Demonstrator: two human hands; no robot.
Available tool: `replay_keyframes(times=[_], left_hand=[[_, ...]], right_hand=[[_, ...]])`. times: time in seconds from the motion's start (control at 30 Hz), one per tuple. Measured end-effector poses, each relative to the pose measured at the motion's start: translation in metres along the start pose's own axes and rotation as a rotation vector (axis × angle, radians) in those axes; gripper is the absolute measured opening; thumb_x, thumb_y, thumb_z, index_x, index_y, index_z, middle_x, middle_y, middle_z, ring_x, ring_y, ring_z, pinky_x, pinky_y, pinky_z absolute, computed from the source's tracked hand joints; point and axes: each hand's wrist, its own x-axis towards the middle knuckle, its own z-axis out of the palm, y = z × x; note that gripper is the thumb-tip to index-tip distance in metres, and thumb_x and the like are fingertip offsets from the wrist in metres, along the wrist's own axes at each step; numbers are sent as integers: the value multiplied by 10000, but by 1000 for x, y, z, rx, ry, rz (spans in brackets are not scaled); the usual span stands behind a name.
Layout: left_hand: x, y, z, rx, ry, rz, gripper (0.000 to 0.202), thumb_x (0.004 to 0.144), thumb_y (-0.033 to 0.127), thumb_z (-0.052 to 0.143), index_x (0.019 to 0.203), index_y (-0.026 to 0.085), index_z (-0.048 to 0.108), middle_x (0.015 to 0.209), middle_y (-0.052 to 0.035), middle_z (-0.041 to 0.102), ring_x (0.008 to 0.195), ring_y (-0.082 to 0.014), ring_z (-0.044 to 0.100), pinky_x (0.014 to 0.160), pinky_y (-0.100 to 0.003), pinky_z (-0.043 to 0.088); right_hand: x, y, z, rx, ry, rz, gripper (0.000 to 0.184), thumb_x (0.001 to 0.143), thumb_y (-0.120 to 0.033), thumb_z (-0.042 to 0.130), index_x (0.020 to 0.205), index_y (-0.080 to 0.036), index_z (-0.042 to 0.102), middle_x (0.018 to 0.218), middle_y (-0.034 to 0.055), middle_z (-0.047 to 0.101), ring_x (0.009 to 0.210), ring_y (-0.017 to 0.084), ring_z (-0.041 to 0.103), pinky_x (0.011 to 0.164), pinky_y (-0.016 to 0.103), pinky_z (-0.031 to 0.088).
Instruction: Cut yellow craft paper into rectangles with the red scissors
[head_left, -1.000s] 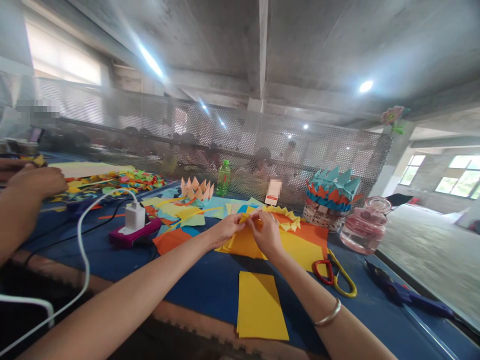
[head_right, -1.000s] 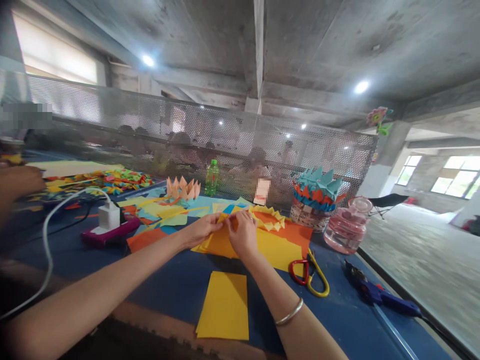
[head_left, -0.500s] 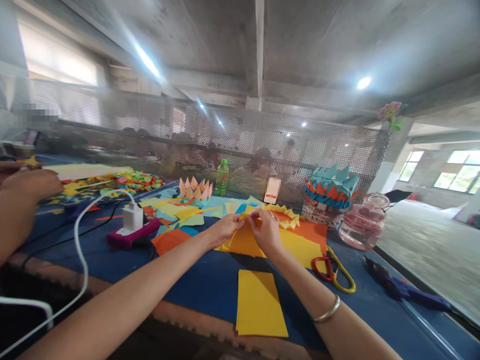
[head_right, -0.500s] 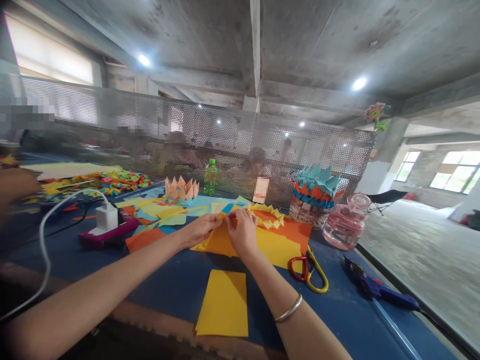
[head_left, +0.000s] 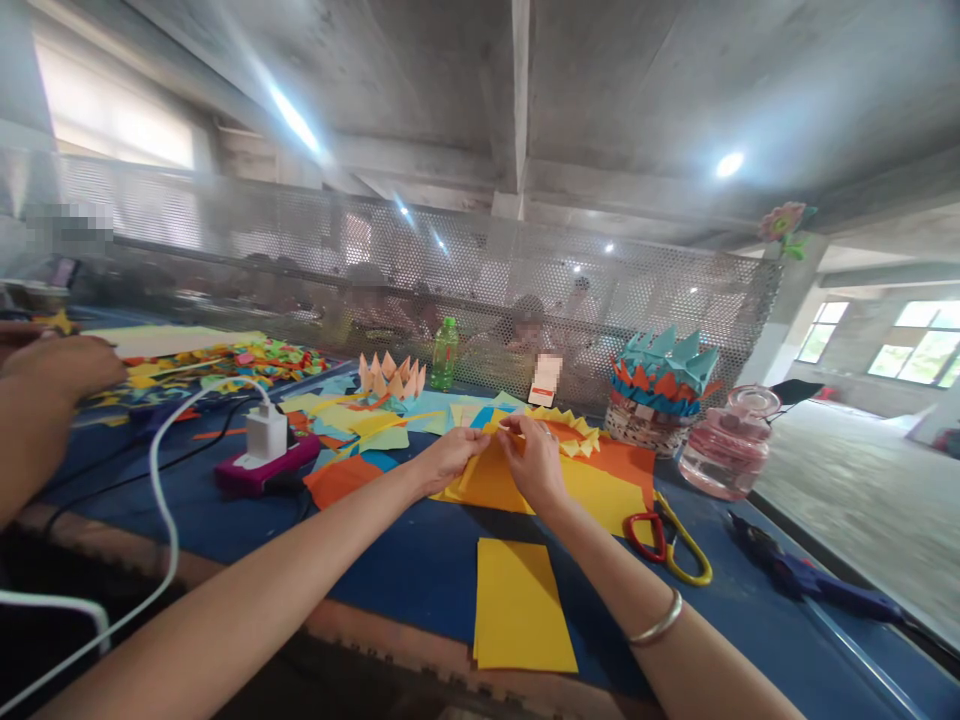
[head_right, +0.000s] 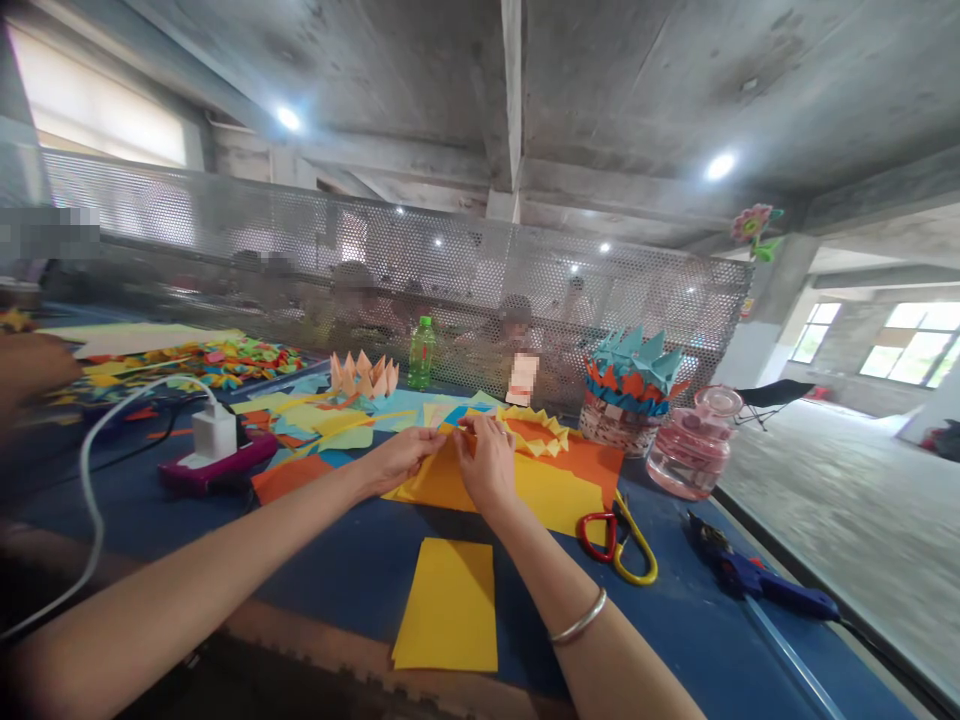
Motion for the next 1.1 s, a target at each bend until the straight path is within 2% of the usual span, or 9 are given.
replay_keyframes(times=[0.2, 0.47, 0.7, 0.83, 0.93, 1.1], left_hand=[[-5, 6, 5, -5, 10, -40, 120, 751, 254, 651, 709, 146, 619, 628, -28, 669, 587, -141, 612, 624, -251, 448], [-6, 5, 4, -29, -34, -34, 234, 717, 363, 689, 764, 138, 647, 646, -40, 679, 629, -175, 633, 658, -287, 460], [-1, 0, -1, -38, -58, -20, 266, 722, 374, 682, 817, 129, 649, 729, -69, 695, 692, -186, 638, 710, -307, 465], [-1, 1, -1, -18, -47, -22, 231, 696, 332, 705, 767, 125, 632, 679, -51, 676, 630, -161, 624, 678, -287, 465], [-5, 2, 1, 11, -92, -23, 203, 621, 241, 758, 725, 129, 624, 618, -21, 645, 612, -159, 621, 663, -285, 466], [-10, 3, 2, 19, -210, -13, 319, 527, 143, 782, 817, 132, 649, 723, -38, 677, 687, -186, 648, 730, -317, 474]], right_hand=[[1, 4, -2, -50, -38, 33, 166, 862, -315, 494, 803, -207, 605, 852, 39, 662, 836, 212, 547, 738, 317, 360], [1, 4, -1, -41, -28, 27, 191, 870, -330, 486, 771, -207, 592, 829, 39, 657, 815, 207, 543, 729, 315, 352], [1, 3, -1, -50, -26, 26, 187, 872, -328, 486, 764, -208, 581, 832, 42, 653, 816, 212, 537, 726, 317, 350], [1, 4, -1, -61, -19, 26, 182, 869, -323, 493, 759, -203, 574, 823, 38, 649, 818, 214, 533, 728, 316, 349], [1, 6, -1, -58, -16, 30, 165, 863, -312, 500, 764, -203, 574, 825, 34, 652, 820, 213, 532, 730, 317, 349], [1, 6, -1, -50, -8, 28, 178, 862, -319, 492, 754, -203, 574, 808, 41, 647, 811, 212, 534, 724, 318, 355]])
